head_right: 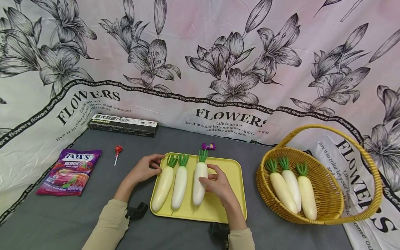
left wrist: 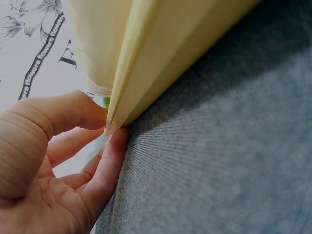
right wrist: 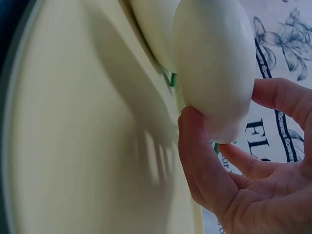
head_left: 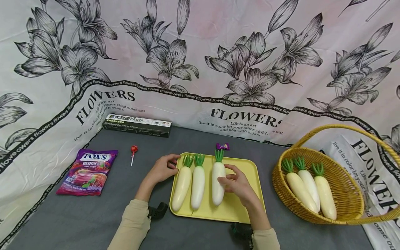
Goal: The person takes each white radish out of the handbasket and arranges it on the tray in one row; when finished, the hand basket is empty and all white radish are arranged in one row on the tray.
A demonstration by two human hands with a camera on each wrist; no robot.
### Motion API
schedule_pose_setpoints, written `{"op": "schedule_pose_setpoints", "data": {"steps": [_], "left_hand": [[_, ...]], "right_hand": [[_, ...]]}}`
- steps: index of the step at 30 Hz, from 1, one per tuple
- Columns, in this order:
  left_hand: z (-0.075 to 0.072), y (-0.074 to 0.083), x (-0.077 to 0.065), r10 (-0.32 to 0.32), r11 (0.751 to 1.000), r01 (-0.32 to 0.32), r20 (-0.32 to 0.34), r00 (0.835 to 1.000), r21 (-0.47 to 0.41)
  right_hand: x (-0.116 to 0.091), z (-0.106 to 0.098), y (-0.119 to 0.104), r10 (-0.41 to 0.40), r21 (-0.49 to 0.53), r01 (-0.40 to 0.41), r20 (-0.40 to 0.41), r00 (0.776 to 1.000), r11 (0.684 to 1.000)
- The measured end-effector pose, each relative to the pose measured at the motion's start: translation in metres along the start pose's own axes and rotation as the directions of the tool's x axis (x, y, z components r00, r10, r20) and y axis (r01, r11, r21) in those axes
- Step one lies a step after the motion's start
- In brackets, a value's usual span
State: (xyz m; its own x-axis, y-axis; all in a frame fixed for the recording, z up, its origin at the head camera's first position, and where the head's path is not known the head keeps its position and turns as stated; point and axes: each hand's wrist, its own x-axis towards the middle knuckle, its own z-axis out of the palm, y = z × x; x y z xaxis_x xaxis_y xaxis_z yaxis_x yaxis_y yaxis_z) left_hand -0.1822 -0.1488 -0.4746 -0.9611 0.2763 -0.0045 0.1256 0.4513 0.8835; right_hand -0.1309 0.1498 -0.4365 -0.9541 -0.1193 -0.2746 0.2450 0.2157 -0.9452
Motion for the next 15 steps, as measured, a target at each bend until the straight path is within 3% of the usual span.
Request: {"op": "schedule_pose_setpoints", "data": {"steps": [15], "left_hand": [[0.001, 0.001, 0.000, -0.011, 1.000, 0.011, -0.017, 1.000, 0.008]], "right_hand": [[0.000, 0.021, 0.002, -0.010, -0.031, 0.009, -0.043, 0.999, 0.999]]}}
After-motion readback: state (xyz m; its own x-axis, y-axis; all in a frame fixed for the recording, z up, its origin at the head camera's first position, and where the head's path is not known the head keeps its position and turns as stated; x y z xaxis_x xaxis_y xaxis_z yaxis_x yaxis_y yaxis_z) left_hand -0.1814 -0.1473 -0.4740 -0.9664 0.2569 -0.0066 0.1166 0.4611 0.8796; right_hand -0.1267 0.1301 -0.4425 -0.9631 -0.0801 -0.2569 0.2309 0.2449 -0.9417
